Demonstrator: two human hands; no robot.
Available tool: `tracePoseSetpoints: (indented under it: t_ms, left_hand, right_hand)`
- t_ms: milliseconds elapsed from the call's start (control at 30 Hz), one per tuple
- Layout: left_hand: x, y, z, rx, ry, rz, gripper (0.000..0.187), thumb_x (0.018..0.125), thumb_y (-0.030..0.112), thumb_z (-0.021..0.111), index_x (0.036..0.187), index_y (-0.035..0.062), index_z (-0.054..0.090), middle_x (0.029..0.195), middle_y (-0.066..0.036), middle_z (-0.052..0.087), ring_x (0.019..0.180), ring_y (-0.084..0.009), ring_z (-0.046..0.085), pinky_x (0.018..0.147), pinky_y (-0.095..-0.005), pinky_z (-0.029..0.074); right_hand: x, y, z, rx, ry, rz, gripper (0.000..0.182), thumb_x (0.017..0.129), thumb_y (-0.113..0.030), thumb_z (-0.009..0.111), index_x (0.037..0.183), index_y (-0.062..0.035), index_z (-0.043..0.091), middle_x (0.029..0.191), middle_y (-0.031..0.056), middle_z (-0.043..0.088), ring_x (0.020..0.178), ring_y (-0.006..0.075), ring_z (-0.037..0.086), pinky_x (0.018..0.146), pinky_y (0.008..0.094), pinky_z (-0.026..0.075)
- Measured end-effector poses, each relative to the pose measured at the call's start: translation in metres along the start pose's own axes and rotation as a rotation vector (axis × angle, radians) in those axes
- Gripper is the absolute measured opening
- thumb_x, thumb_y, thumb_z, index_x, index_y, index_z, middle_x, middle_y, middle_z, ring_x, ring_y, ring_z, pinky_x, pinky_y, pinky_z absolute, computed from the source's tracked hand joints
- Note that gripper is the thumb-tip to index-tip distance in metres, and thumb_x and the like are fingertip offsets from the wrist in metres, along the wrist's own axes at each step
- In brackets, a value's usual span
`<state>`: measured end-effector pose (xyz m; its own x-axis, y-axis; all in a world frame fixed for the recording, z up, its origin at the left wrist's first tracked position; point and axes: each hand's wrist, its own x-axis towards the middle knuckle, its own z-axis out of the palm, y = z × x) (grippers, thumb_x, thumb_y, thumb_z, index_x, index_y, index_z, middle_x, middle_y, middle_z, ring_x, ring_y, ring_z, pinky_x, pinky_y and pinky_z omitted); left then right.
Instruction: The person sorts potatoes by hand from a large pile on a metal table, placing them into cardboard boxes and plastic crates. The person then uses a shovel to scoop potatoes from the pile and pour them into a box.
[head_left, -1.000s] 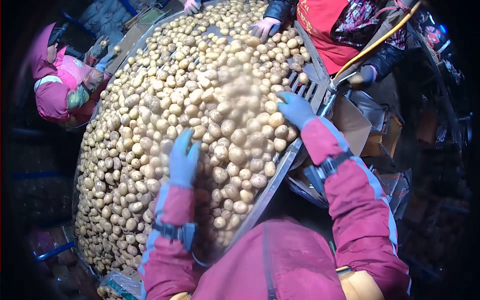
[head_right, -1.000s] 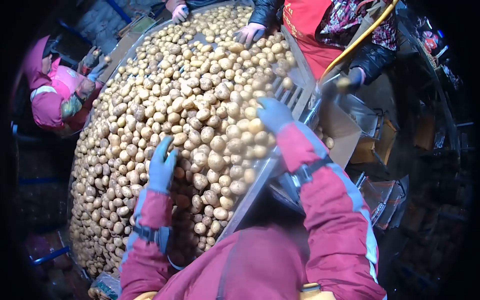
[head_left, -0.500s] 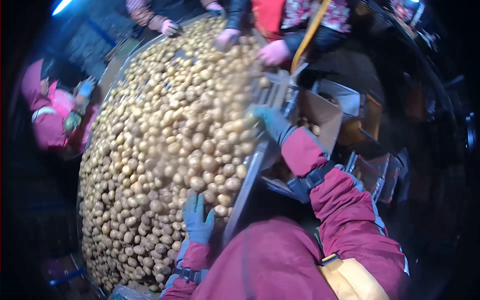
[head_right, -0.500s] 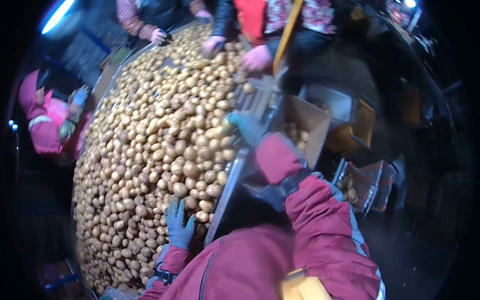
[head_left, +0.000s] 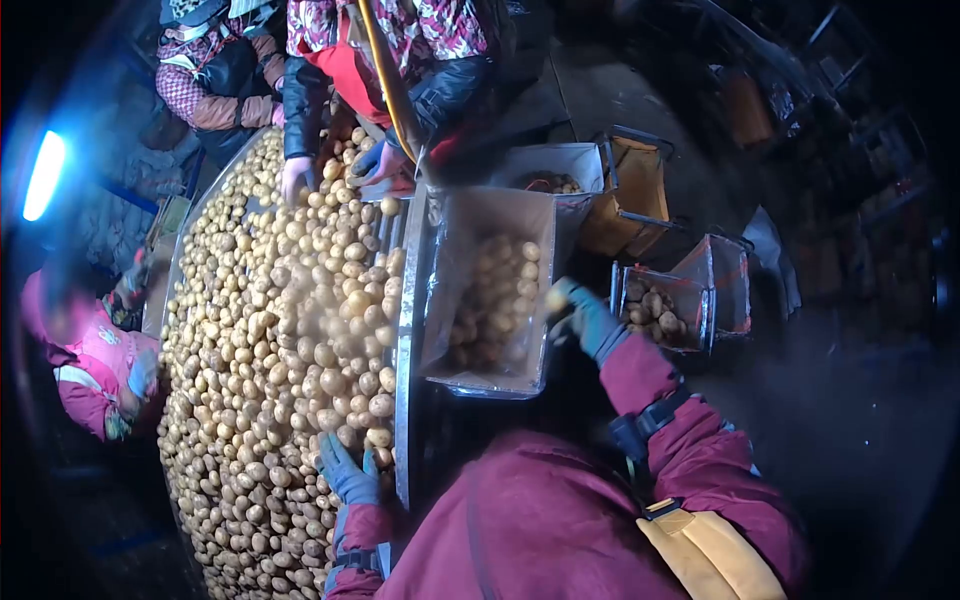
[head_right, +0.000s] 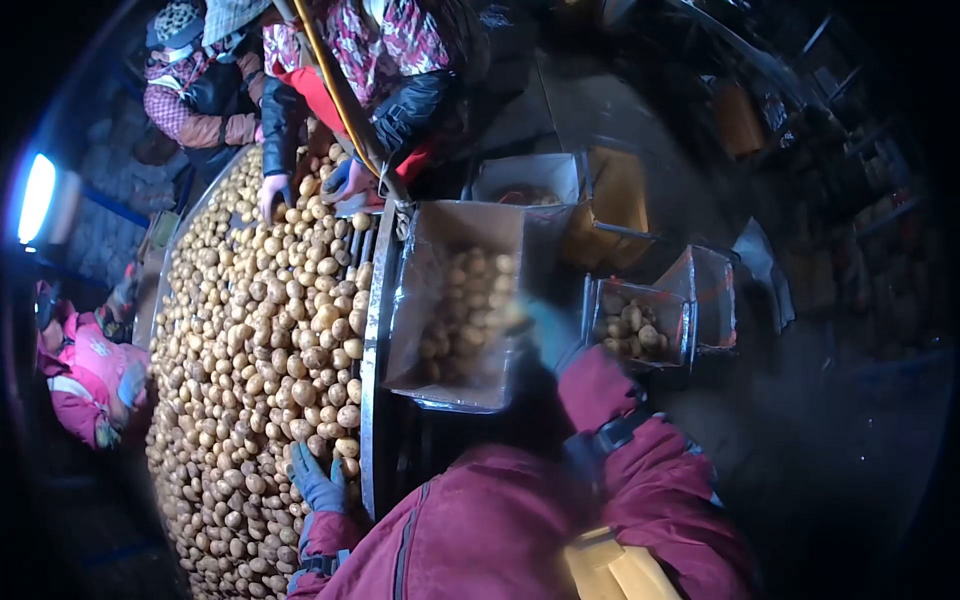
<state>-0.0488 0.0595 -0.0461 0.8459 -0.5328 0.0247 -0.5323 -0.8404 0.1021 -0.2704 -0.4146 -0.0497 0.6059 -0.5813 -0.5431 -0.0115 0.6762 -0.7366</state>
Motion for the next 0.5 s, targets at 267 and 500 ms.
tracePoseSetpoints:
  t_ms: [267, 500]
  left_hand:
    - [0.002, -0.008, 0.012, -0.011, -0.034, -0.043, 0.091, 0.085, 0.038, 0.076, 0.155, -0.0004, 0.033, 0.160, -0.025, 0.033, 0.151, -0.0386, 0.028, 0.124, -0.0537, 0.016]
    - [0.016, -0.003, 0.015, -0.034, 0.045, -0.051, 0.093, 0.077, 0.034, 0.082, 0.152, 0.0018, 0.038, 0.150, -0.024, 0.045, 0.144, -0.0395, 0.038, 0.123, -0.0518, 0.023]
  right_hand:
    - [0.044, -0.063, -0.037, -0.063, -0.133, 0.083, 0.076, 0.100, -0.059, 0.052, 0.146, 0.0005, 0.046, 0.126, 0.0214, 0.067, 0.071, 0.0240, 0.071, 0.062, 0.0321, 0.061]
    - [-0.004, 0.008, 0.126, -0.268, -0.460, 0.324, 0.051, 0.103, -0.040, 0.051, 0.139, -0.0042, 0.057, 0.115, 0.0171, 0.071, 0.071, 0.0203, 0.070, 0.065, 0.0317, 0.058]
